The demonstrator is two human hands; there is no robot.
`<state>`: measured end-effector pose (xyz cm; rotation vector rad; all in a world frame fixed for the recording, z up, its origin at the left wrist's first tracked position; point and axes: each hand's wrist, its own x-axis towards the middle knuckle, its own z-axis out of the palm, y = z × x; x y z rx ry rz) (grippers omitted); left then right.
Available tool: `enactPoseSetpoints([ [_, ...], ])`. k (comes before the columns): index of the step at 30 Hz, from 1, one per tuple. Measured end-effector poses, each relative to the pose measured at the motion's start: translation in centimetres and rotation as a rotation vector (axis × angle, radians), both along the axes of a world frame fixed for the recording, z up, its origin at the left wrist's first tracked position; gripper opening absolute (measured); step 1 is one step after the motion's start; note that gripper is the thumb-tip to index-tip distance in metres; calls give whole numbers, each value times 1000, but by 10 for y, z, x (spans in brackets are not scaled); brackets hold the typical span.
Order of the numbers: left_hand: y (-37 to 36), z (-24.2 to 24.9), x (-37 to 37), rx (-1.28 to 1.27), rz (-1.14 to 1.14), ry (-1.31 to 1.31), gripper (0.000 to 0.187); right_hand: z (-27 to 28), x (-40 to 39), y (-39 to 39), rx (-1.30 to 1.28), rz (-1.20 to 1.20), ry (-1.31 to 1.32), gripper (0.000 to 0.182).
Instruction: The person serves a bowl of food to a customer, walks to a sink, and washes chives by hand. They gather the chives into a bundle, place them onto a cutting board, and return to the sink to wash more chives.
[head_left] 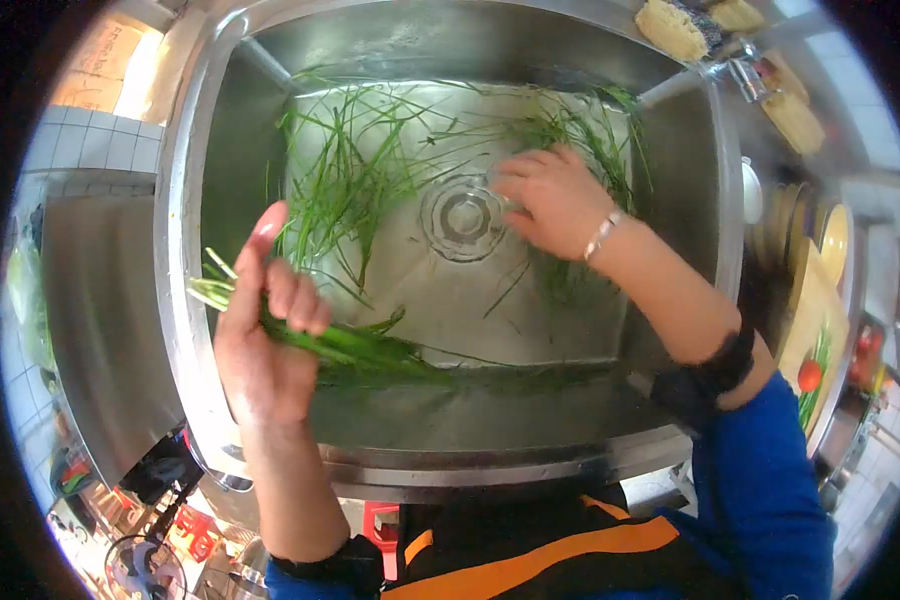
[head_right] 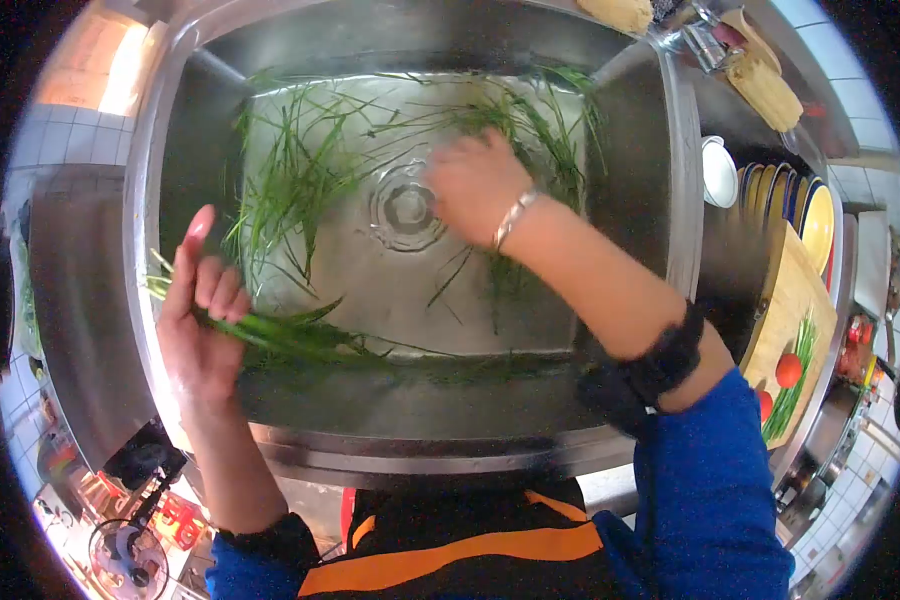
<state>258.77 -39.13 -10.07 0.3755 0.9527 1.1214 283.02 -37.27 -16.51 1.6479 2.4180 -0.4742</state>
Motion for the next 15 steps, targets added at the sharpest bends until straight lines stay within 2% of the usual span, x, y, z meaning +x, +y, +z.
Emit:
enactPoseSetpoints([
  [1,0,-6,2,12,-28,-52,37,2,-6,-4,59,-22,352,29],
  [3,0,-18,7,6,-19,-129,39,18,-35,-17,-106,-180,874,25],
  [4,1,-21,11,-21,1,-161,39,18,-50,-20,-98,-177,873,25],
  [6,2,-30,10,1,-36,-230,38,10,-72,-27,-612,-296,1478,24],
  [7,3,-31,12,-3,-26,-239,37,7,-74,-31,-610,-290,1486,24],
  [9,5,-29,12,-19,-2,-237,37,2,-78,-36,-877,-91,1385,25],
  [10,7,-30,7,-21,-1,-228,37,1,-77,-37,-881,-88,1393,25],
  [12,13,-35,-11,168,-46,-212,37,0,-70,-41,-1128,-260,1262,23],
  [13,17,-30,-18,135,30,-145,36,5,-63,-41,-1177,-320,1230,24],
  [15,23,-31,-35,131,86,-174,38,6,-50,-43,-1225,-355,1260,25],
])
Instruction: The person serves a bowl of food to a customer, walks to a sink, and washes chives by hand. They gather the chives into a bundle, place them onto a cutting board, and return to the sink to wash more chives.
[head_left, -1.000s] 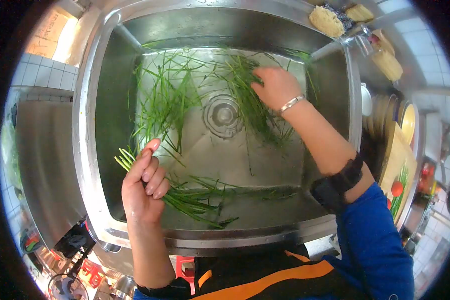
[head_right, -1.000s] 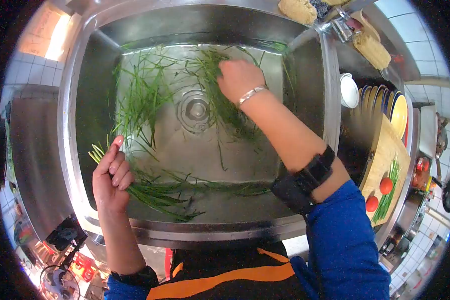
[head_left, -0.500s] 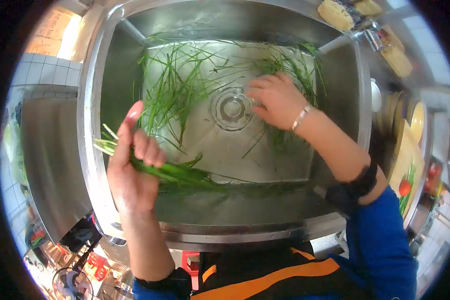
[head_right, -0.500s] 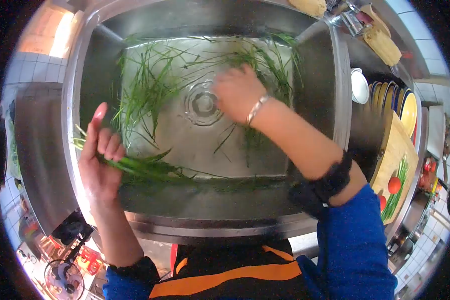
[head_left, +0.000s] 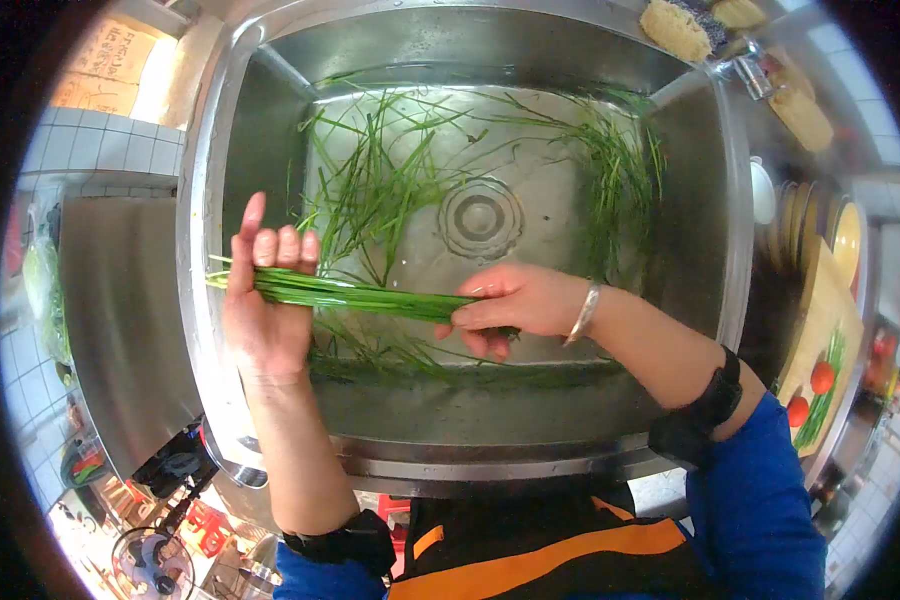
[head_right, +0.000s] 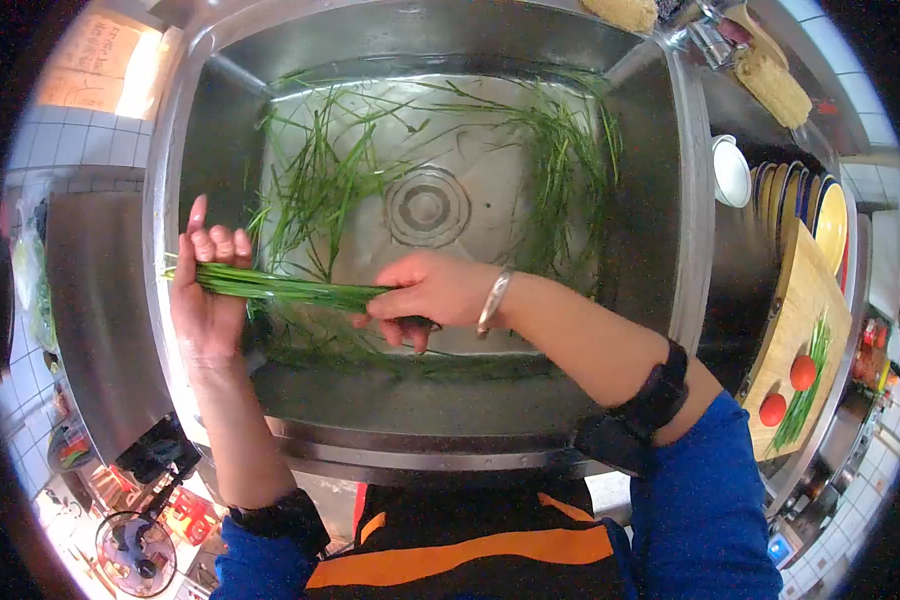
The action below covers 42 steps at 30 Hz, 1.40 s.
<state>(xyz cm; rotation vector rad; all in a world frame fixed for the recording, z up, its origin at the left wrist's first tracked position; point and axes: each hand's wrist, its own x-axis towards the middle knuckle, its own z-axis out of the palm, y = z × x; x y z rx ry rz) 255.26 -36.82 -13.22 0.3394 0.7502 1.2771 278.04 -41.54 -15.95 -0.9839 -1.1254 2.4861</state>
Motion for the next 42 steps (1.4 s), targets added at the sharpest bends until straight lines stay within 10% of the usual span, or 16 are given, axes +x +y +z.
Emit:
enactPoseSetpoints([
  [29,-2,19,-63,-49,87,-480,33,16,25,-2,165,-94,-24,24],
  [37,-1,24,-79,-39,78,-471,33,-5,47,2,856,196,-1047,12],
  [40,-1,26,-83,-52,76,-477,33,-18,47,-1,1600,-31,-1201,16],
  [42,-2,20,-77,-39,47,-469,33,-13,40,0,1559,-188,-1044,15],
])
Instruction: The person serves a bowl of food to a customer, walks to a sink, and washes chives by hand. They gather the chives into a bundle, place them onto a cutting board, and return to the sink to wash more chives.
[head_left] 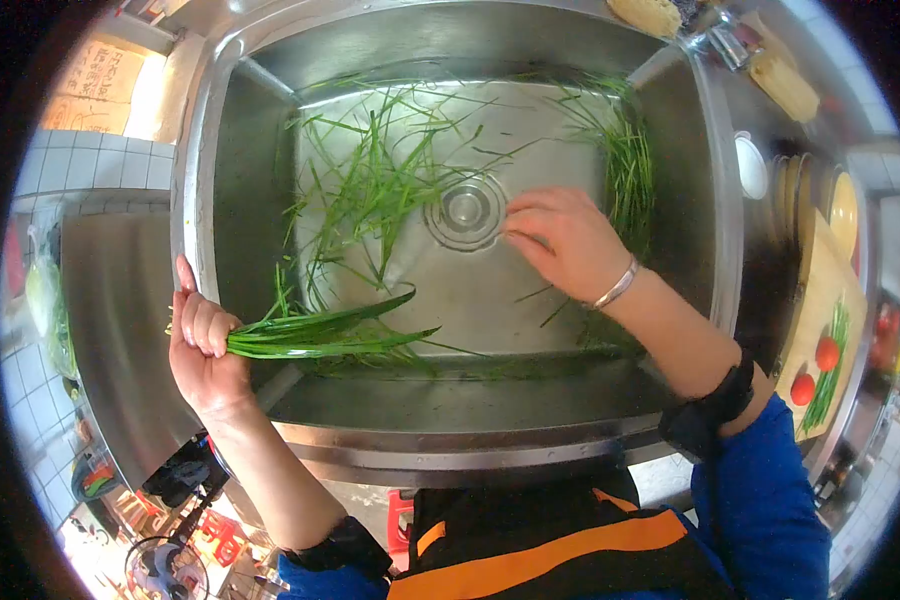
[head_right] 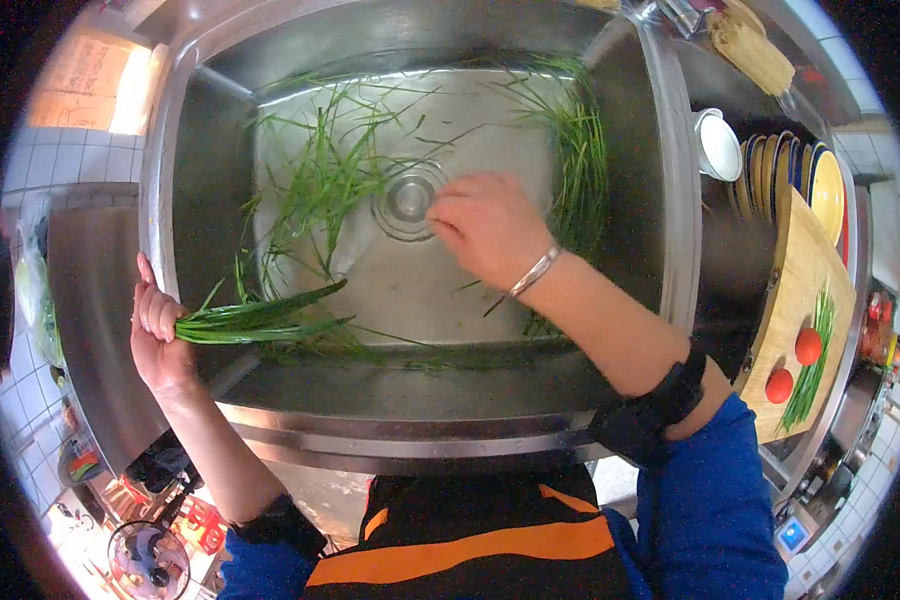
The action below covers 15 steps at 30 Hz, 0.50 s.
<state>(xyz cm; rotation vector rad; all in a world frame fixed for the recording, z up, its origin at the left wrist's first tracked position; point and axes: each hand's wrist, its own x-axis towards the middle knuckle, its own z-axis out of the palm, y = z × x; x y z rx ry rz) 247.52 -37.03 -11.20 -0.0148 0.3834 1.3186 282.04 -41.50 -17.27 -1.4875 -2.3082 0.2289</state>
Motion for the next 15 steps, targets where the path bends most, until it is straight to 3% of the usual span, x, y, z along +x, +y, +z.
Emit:
enactPoseSetpoints([
  [1,-1,0,4,-1,-4,1,33,10,-9,2,4,4,198,14],
  [2,-3,3,8,29,-22,17,33,19,-19,2,5,0,197,14],
  [4,-5,8,17,56,-47,31,33,31,-34,2,-213,71,522,17],
  [5,-5,11,21,65,-55,13,33,32,-41,3,-210,63,519,17],
  [7,-2,15,26,76,-73,-12,33,33,-51,4,-811,181,619,33],
  [8,-2,16,27,84,-89,-46,33,30,-52,4,-807,173,617,33],
  [10,-1,17,28,81,-108,-97,34,18,-52,5,-1440,106,917,41],
  [13,-1,18,25,55,-122,-137,35,10,-50,1,-1418,285,1156,42],
  [15,-2,15,24,53,-120,-150,35,6,-55,-1,-1441,314,1158,41],
])
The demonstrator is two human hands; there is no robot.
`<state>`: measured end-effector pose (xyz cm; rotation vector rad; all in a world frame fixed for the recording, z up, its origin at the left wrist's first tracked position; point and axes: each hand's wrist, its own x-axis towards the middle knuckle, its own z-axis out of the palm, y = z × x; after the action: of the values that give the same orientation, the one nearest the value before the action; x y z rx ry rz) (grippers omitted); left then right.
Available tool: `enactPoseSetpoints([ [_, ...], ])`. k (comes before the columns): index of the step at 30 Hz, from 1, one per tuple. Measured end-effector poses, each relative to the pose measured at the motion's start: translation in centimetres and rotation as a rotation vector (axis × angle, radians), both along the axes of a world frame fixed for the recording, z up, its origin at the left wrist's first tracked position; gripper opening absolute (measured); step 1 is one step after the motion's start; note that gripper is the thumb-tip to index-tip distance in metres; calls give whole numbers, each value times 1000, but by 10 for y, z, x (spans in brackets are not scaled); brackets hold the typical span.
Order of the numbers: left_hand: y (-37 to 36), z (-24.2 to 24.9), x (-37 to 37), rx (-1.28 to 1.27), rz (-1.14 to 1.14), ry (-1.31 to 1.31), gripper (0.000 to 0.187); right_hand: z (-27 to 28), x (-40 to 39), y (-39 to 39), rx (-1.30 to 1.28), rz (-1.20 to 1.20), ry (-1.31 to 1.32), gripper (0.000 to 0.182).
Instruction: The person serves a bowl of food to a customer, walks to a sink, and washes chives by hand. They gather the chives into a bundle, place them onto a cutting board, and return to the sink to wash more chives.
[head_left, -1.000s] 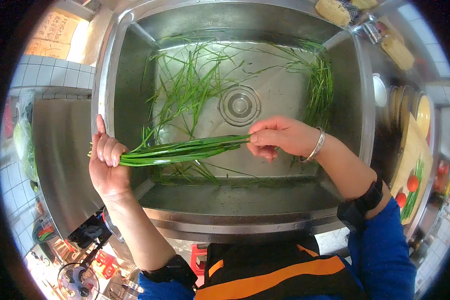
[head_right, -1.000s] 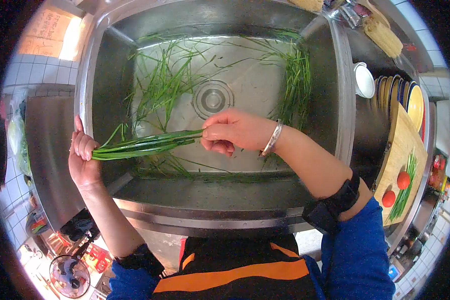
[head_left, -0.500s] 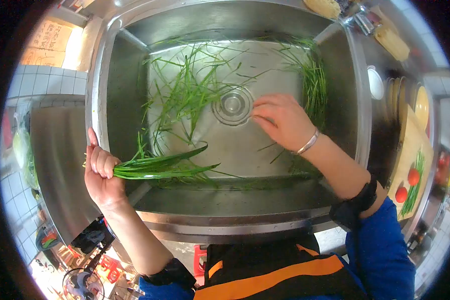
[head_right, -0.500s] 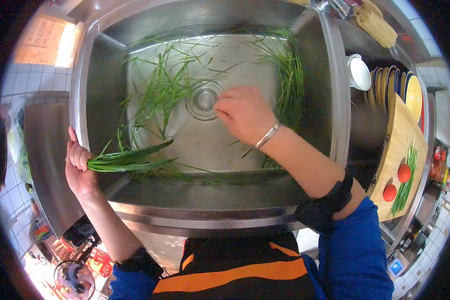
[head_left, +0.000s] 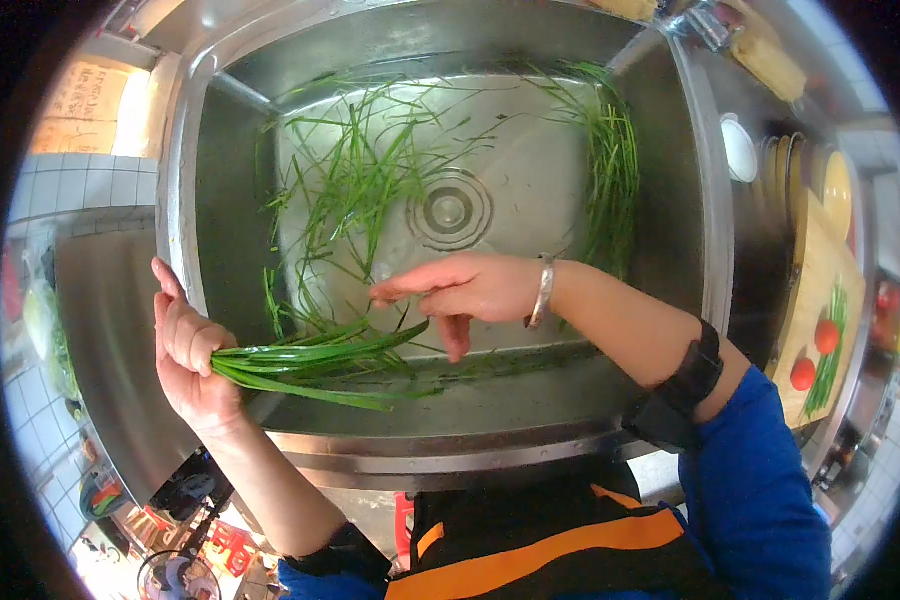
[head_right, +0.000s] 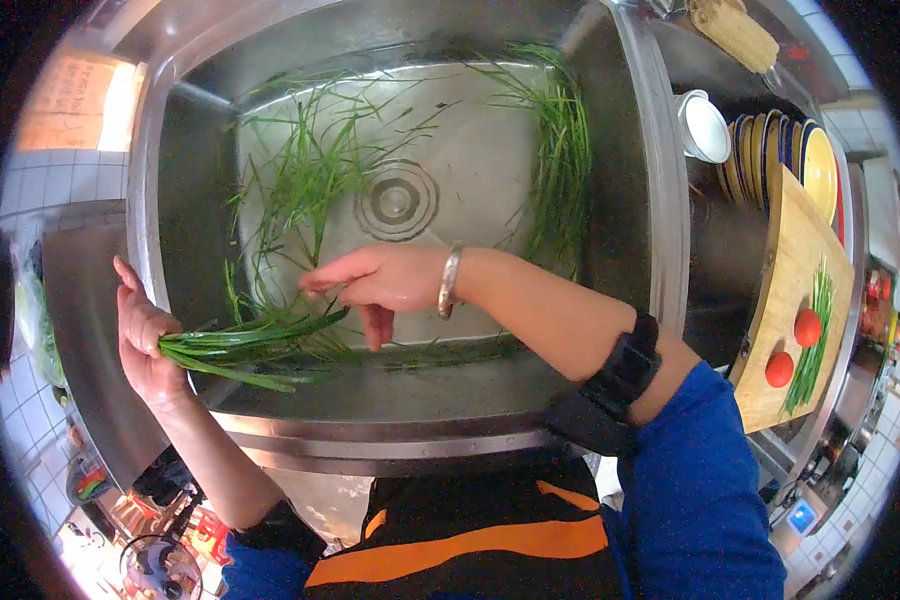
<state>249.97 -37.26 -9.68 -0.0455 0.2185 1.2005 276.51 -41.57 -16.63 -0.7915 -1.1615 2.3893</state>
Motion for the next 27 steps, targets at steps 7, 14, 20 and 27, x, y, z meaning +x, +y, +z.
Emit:
enactPoseSetpoints([
  [7,1,2,-6,67,6,6,37,-10,-2,6,186,73,-115,28],
  [14,1,-4,-15,94,26,54,36,-3,4,0,495,-181,-195,18],
  [20,-10,-14,-2,113,128,231,35,-16,-17,0,90,-551,-510,19],
  [27,-16,-20,21,155,160,360,36,-35,-12,6,446,-857,-739,18],
])
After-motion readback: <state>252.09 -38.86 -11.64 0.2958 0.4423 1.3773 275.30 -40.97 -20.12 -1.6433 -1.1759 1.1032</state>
